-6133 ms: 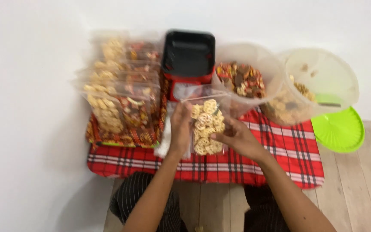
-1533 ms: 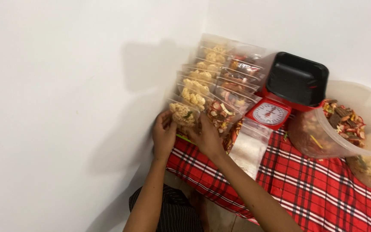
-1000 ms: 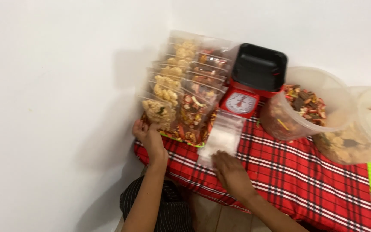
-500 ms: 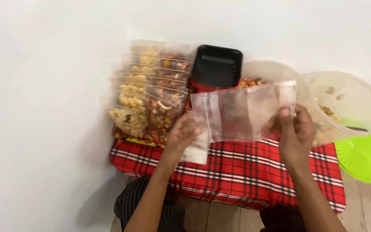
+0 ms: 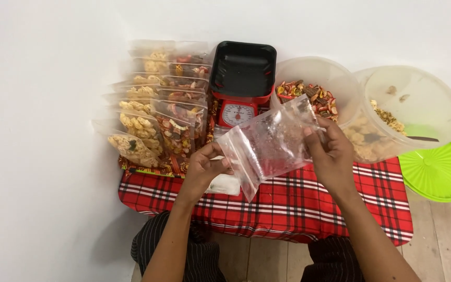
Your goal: A person is manually packing various snacks from large plastic bins into smaller clear plastic bags using a spoon and their hands, working at a small table with a scale.
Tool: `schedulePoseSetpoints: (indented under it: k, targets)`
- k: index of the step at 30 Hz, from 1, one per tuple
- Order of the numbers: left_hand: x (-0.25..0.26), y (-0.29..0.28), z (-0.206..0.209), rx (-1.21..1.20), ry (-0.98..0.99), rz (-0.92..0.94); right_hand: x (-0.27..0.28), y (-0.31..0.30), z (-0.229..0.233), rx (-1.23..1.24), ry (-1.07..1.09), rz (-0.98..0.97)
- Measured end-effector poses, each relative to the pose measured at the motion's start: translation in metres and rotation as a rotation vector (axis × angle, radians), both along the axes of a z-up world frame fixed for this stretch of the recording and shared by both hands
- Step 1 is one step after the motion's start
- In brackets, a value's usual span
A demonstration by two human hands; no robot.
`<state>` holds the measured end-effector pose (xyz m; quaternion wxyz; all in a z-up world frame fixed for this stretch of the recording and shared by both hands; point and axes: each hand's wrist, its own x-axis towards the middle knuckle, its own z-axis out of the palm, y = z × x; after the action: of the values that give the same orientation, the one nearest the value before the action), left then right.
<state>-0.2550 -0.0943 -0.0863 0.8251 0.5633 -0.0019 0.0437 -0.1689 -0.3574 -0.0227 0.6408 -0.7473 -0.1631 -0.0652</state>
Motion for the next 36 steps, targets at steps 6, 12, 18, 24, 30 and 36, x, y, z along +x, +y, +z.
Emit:
schedulePoseSetpoints:
  k: [6, 12, 18, 24, 30, 36]
  targets:
    - [0.003, -0.006, -0.008, -0.132, 0.082, -0.074, 0.003, -0.009, 0.005, -0.004, -0.006, -0.058]
    - [0.001, -0.016, 0.025, -0.021, 0.079, -0.166, 0.006, -0.012, 0.005, -0.091, -0.042, -0.115]
    - [0.002, 0.0, 0.027, 0.015, 0.045, -0.195, -0.003, 0.003, 0.007, -0.568, -0.497, -0.112]
    - [0.012, -0.04, 0.017, -0.002, -0.052, -0.153, -0.032, 0.019, 0.013, -0.488, -0.253, 0.129]
    - [0.016, -0.07, 0.02, -0.033, 0.106, -0.174, -0.037, 0.027, 0.024, -0.626, 0.196, 0.335]
    - [0.018, -0.082, 0.015, 0.176, -0.03, -0.094, -0.03, 0.017, 0.013, -0.635, 0.472, 0.37]
